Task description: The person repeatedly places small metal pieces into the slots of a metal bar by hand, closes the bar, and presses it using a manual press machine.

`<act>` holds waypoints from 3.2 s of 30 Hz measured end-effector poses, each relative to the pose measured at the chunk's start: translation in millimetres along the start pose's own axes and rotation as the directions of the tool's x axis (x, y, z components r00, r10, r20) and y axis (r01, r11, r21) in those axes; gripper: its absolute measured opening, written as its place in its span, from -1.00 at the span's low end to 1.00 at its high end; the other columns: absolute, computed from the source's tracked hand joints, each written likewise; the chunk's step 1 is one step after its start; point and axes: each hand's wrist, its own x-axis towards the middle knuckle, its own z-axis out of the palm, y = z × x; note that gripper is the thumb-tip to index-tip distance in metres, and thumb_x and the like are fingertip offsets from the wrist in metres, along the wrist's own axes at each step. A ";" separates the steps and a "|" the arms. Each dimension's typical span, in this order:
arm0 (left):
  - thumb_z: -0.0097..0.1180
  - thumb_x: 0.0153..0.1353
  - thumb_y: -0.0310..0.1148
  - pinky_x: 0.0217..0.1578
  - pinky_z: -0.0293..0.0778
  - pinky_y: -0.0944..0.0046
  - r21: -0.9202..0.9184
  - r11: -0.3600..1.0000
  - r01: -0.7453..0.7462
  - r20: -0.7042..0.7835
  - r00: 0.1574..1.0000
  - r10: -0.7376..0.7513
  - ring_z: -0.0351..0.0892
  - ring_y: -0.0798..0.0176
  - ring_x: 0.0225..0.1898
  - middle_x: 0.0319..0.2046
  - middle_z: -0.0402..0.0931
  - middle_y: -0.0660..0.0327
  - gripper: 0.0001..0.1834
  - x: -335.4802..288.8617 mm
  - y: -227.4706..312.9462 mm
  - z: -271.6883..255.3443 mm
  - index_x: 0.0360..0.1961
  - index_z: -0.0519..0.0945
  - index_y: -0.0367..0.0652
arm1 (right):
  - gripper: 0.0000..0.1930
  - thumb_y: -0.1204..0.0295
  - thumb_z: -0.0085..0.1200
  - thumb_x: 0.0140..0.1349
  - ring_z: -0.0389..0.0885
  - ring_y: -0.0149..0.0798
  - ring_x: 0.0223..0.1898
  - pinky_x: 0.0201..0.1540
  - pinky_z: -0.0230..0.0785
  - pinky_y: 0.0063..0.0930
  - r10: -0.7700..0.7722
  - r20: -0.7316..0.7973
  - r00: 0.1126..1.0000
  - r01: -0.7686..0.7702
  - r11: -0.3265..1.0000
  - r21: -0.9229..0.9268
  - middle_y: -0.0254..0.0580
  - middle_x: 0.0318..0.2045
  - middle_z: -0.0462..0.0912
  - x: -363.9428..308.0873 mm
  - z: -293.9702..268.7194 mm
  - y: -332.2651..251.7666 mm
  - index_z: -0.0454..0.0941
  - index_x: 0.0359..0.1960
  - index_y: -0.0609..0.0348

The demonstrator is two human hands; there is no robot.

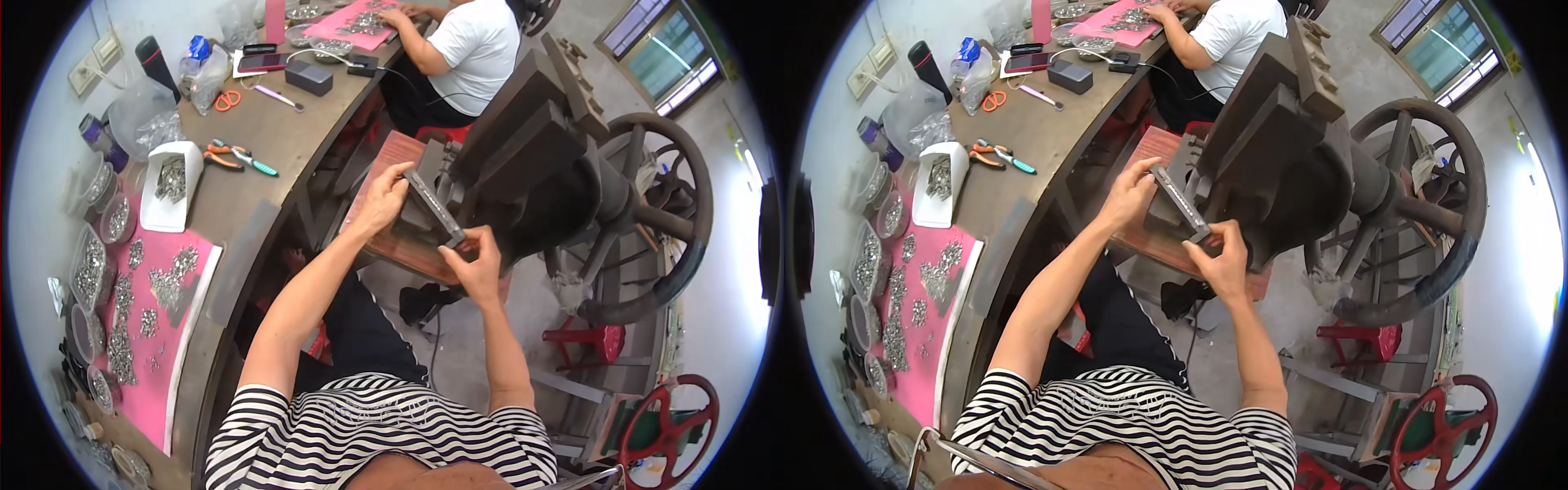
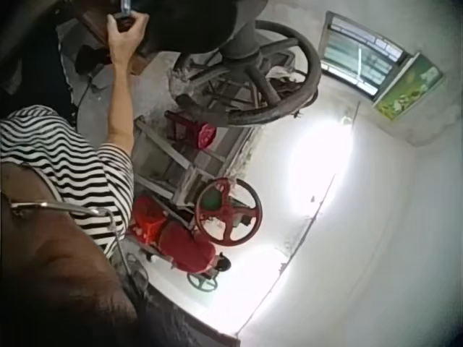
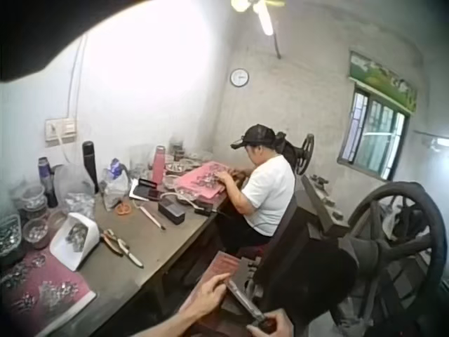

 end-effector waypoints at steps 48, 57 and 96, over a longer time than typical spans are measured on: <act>0.41 -0.04 0.26 0.49 -0.25 -0.33 0.509 0.751 -0.420 0.448 0.874 0.185 -0.04 -0.19 0.56 0.50 0.14 -0.09 0.22 8.6 -4.3 41.0 0.47 0.22 -0.35 | -0.72 0.23 0.13 0.42 0.42 -0.48 -0.62 -0.54 0.31 -0.59 0.249 -0.378 0.892 -0.337 0.922 -0.188 -0.34 -0.61 0.39 111.5 -342.0 -131.1 0.41 -0.27 0.18; 0.40 0.01 0.24 0.49 -0.24 -0.33 0.548 0.730 -0.409 0.435 0.884 0.169 -0.02 -0.21 0.55 0.51 0.14 -0.06 0.18 13.1 1.4 43.4 0.48 0.22 -0.30 | -0.76 0.47 0.21 0.35 0.56 -0.39 -0.53 -0.38 0.52 -0.45 -0.013 -0.674 0.738 -0.240 0.929 -0.281 -0.21 -0.51 0.54 -4.4 -262.7 -76.5 0.40 -0.12 0.32; 0.55 -0.06 -0.29 0.14 0.32 0.18 0.376 0.815 -0.442 0.529 0.824 0.203 0.42 0.11 0.01 -0.11 0.43 0.14 -0.44 83.8 17.0 5.3 -0.05 0.61 -0.32 | -0.51 0.26 0.28 0.22 0.62 -0.31 -0.38 -0.25 0.48 -0.38 0.073 -0.428 0.901 -0.326 0.766 -0.554 -0.10 -0.31 0.66 148.4 -315.7 -171.9 0.52 0.07 0.36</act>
